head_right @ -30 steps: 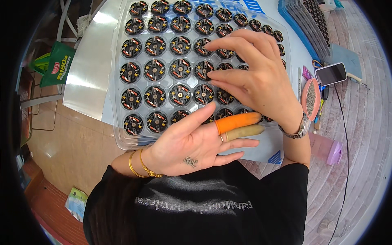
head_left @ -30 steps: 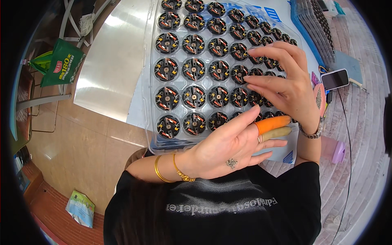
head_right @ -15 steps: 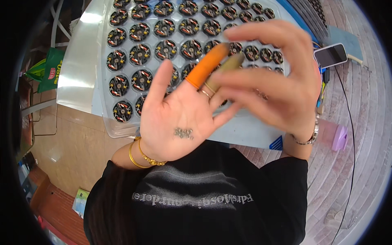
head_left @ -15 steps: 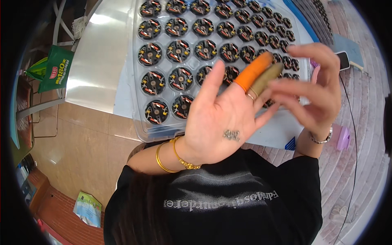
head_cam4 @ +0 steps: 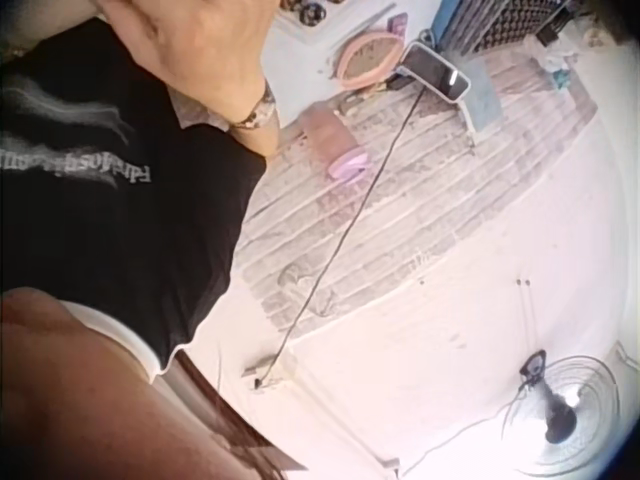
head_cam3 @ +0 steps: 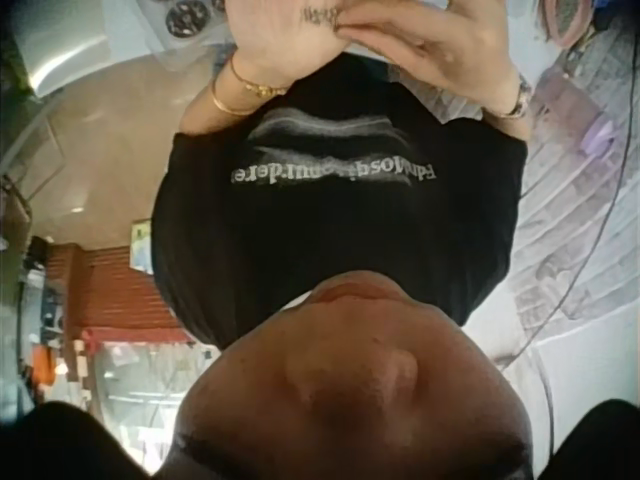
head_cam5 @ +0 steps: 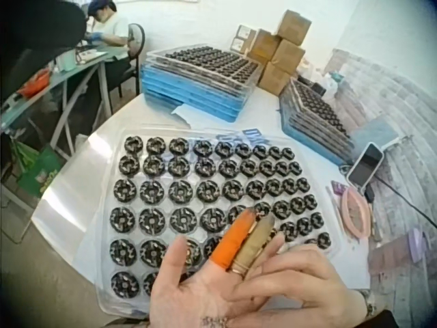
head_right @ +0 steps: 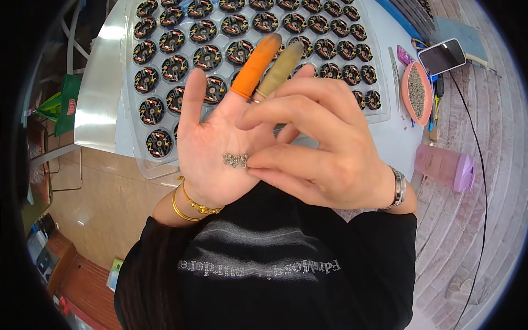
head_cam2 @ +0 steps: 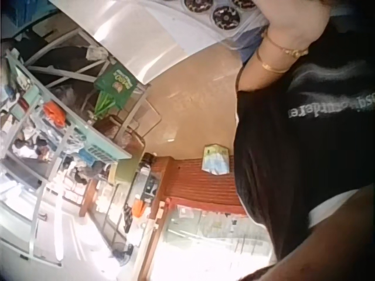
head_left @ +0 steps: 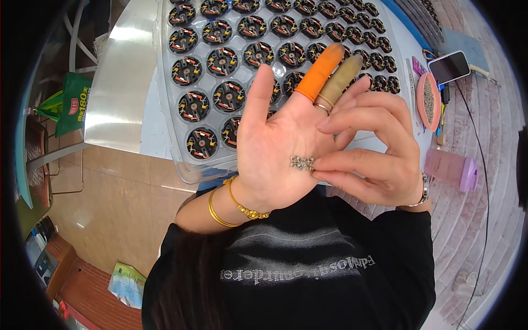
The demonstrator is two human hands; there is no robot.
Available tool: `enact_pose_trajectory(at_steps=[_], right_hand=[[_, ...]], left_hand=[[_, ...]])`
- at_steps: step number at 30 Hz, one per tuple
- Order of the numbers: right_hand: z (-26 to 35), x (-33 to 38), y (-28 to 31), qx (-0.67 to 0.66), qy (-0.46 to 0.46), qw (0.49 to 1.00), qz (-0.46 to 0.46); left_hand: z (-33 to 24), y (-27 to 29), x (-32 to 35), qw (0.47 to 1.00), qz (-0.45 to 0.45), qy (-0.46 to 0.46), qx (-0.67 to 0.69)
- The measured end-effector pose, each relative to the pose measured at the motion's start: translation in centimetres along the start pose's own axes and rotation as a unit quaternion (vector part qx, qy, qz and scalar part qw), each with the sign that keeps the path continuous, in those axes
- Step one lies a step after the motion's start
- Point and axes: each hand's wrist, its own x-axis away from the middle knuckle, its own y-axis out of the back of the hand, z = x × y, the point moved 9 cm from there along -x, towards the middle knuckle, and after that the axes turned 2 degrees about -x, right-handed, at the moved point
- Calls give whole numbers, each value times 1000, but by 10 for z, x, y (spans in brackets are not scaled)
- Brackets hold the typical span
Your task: Placing small metal components into a grid of circular slots on an assembly tray.
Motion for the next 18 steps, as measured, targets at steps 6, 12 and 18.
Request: enact_pose_trajectory(at_steps=[6,12,18], right_hand=[[-6,-6,-4,-59,-34,997,38],[4,-2,-1,-10,42,999,18],[-7,-7,12,21,-3,1000,-20]], left_hand=[[0,0,2,1000,-1,6,0],[0,-2,3,1000,-3,12,22],[-1,0,1,999,4,7,44]])
